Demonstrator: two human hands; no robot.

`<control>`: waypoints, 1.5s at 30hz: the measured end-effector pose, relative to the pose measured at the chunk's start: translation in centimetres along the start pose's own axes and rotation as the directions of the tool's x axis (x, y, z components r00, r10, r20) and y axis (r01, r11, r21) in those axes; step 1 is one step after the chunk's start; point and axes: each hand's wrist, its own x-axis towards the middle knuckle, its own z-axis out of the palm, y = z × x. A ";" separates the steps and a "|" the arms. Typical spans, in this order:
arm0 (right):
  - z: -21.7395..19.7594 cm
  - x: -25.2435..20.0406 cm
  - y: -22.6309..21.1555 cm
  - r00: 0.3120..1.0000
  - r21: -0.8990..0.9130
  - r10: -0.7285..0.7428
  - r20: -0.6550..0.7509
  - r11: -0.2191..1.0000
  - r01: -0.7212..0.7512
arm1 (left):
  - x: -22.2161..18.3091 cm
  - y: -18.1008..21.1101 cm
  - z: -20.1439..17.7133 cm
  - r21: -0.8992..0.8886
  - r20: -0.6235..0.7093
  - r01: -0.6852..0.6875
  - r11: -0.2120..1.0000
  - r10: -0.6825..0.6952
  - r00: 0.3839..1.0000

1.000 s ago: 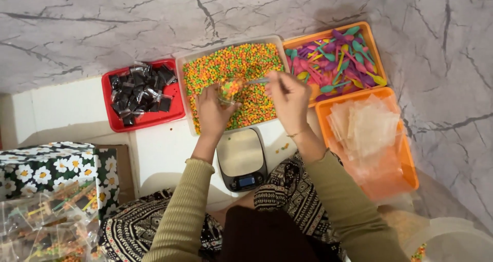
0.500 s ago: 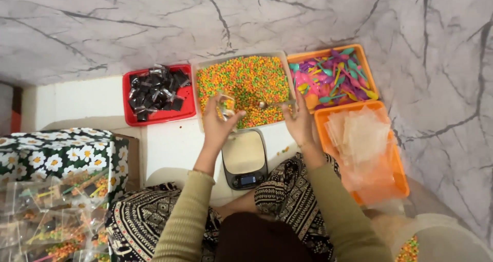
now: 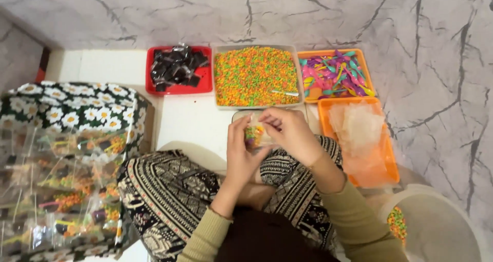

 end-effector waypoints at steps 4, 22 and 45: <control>-3.0 -2.9 -6.6 0.998 0.029 -0.057 0.000 0.998 0.057 | -3.2 3.6 -2.8 -0.300 -0.054 0.291 0.908 -0.321 0.946; -8.2 -5.3 -10.8 0.985 0.001 -0.056 0.161 0.998 0.056 | -6.7 5.1 -2.8 -0.877 0.439 0.478 -0.051 -0.488 0.754; -4.7 -5.7 -8.0 0.977 0.030 -0.157 0.141 0.988 0.154 | -5.9 3.7 -2.7 -0.891 0.360 0.453 0.017 -0.582 0.729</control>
